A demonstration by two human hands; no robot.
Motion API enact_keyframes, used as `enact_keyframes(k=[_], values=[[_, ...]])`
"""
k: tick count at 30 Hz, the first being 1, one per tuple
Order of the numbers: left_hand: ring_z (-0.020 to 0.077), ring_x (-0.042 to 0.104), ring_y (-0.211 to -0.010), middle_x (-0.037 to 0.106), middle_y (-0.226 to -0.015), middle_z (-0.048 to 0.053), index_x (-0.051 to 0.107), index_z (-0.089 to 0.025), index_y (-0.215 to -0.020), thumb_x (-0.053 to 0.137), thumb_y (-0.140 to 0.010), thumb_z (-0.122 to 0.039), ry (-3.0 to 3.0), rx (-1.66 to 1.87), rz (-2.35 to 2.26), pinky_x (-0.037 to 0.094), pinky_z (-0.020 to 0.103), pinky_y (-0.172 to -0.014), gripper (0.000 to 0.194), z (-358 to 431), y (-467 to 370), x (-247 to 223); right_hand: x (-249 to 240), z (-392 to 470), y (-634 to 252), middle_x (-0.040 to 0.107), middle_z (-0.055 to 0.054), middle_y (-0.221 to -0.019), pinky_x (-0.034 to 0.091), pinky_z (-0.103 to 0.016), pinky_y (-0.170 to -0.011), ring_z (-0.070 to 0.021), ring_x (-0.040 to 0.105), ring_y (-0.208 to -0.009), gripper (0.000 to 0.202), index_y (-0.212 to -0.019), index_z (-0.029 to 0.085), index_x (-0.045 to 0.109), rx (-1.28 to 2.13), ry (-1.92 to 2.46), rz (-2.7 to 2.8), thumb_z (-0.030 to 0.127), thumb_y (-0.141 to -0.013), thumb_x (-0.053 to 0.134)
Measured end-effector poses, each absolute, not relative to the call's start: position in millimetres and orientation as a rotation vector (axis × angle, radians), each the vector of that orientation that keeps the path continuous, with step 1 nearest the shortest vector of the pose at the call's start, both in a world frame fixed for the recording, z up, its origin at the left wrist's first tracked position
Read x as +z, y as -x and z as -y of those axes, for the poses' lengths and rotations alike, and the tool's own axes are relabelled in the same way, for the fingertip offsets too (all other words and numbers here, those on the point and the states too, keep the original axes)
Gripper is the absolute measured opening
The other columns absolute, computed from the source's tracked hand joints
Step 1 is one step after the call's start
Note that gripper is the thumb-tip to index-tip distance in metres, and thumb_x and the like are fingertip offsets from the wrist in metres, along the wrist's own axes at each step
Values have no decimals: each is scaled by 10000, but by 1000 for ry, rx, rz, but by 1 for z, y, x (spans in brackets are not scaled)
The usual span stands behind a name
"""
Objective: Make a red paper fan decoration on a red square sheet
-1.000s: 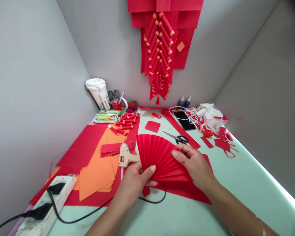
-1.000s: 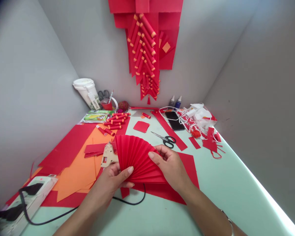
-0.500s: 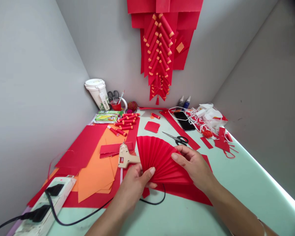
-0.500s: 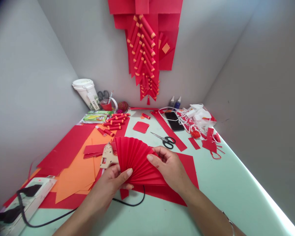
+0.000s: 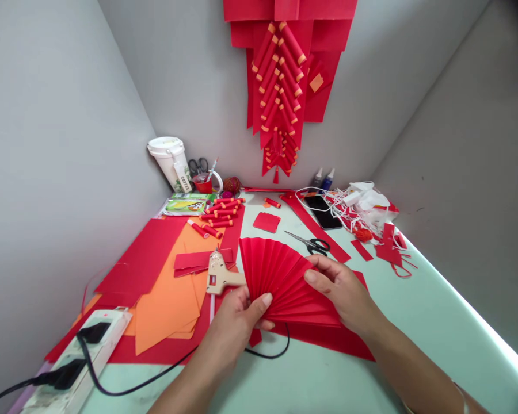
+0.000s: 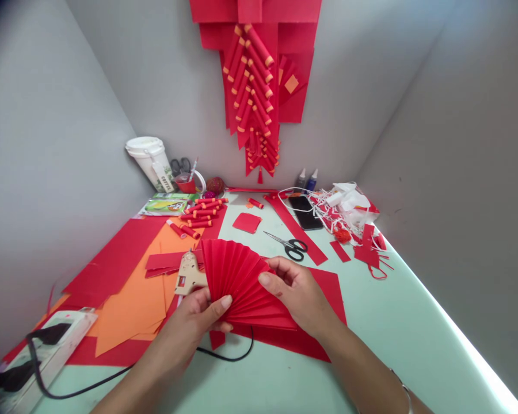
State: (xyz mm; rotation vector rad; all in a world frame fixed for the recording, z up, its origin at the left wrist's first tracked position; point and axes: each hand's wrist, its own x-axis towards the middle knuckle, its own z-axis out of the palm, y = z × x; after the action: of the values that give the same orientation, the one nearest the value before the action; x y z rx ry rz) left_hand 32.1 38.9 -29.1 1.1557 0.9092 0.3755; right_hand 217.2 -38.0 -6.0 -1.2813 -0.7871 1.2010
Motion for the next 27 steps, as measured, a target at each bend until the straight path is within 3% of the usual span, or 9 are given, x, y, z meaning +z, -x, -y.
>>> enact_keyframes(k=[7, 19, 27], values=[[171, 680, -753, 732, -1055, 89, 663, -158, -1069, 707, -793, -433, -1108, 398, -890, 555, 281, -716, 392, -40, -31, -29, -6, 37, -216, 667, 3, -811, 487, -260, -662, -146, 600, -715, 315, -924, 210, 657, 1139, 1365, 746, 465, -757, 738], [199, 680, -793, 733, -1046, 96, 676, -161, -1127, 671, -811, -494, -1136, 350, -838, 552, 324, -766, 459, -40, -30, -24, 4, 38, -212, 616, 22, -765, 466, -234, -605, -129, 570, -672, 316, -902, 204, 614, 1109, 1382, 724, 443, -744, 745], [187, 661, -739, 730, -1024, 100, 677, -150, -1120, 623, -848, -485, -1223, 349, -789, 532, 296, -690, 435, -41, -30, -23, 3, 39, -211, 634, 30, -789, 480, -233, -613, -123, 593, -683, 345, -957, 218, 588, 1161, 1276, 702, 412, -734, 766]])
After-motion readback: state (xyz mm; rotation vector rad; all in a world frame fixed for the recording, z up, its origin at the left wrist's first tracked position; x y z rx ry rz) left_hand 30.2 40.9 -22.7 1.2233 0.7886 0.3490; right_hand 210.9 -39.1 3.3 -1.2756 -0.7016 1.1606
